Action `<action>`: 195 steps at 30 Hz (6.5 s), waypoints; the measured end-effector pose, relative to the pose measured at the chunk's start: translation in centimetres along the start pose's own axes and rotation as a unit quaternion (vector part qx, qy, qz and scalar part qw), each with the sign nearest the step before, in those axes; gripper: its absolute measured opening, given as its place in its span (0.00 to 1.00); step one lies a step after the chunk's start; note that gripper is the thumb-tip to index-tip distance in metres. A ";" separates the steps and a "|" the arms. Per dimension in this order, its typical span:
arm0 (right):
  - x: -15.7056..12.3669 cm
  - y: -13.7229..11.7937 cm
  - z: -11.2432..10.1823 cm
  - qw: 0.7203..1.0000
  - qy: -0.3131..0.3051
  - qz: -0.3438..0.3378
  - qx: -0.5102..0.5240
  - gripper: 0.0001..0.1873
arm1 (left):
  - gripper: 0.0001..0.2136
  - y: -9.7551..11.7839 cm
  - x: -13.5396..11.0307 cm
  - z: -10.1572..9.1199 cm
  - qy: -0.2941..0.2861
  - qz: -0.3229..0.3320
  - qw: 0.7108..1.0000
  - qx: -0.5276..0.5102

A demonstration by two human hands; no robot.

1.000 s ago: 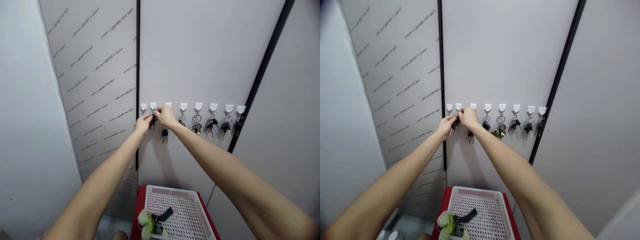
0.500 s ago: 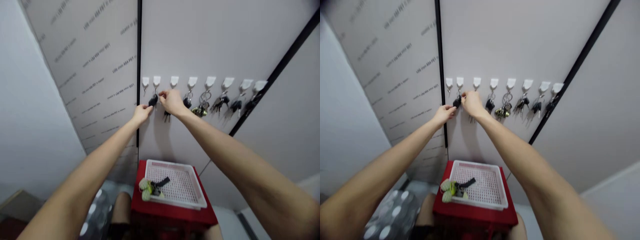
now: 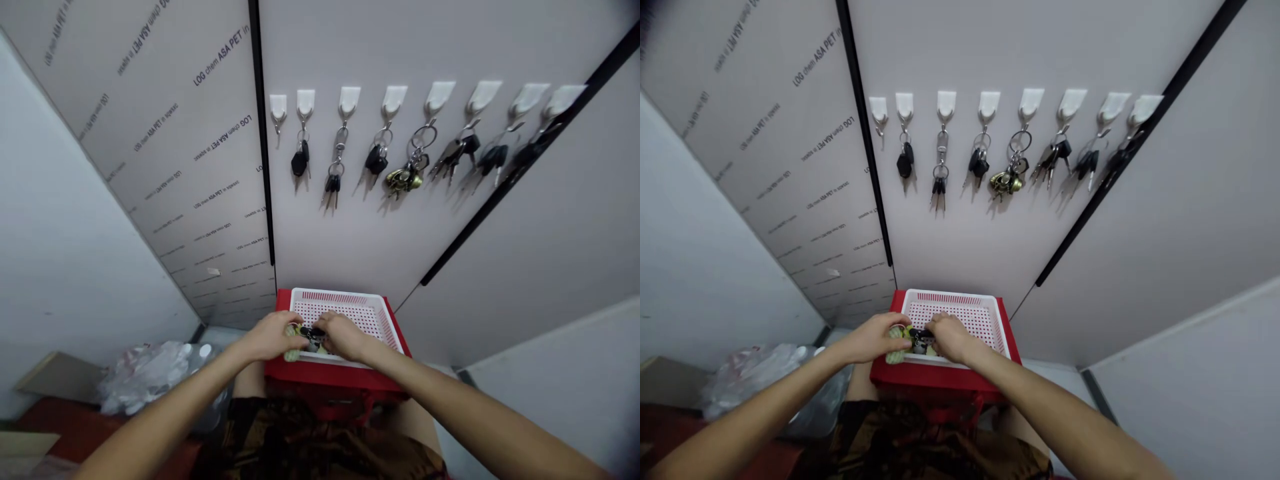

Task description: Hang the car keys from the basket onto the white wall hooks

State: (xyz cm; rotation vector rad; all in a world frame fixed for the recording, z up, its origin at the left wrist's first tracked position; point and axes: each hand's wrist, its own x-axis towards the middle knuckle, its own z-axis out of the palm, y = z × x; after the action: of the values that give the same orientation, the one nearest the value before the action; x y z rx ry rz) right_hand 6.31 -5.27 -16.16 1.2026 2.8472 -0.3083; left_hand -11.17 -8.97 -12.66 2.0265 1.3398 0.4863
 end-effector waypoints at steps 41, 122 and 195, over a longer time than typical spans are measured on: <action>12.5 -5.1 -26.9 0.858 0.470 0.048 0.201 0.10 | 0.08 7.2 11.1 -15.8 0.425 0.083 0.804 -0.407; 9.9 -3.4 -25.5 0.809 0.527 0.149 0.213 0.13 | 0.11 10.3 4.2 -5.9 0.312 0.119 0.781 -0.528; -7.0 7.1 -6.5 0.959 0.144 0.132 0.205 0.12 | 0.11 7.9 9.7 3.6 -0.042 0.033 0.995 0.090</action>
State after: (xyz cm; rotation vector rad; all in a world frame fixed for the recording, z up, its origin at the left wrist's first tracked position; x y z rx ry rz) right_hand 16.62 -4.13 -10.26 1.8201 2.8872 -0.8027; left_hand 0.34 -3.39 -10.24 2.2172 1.3098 0.3153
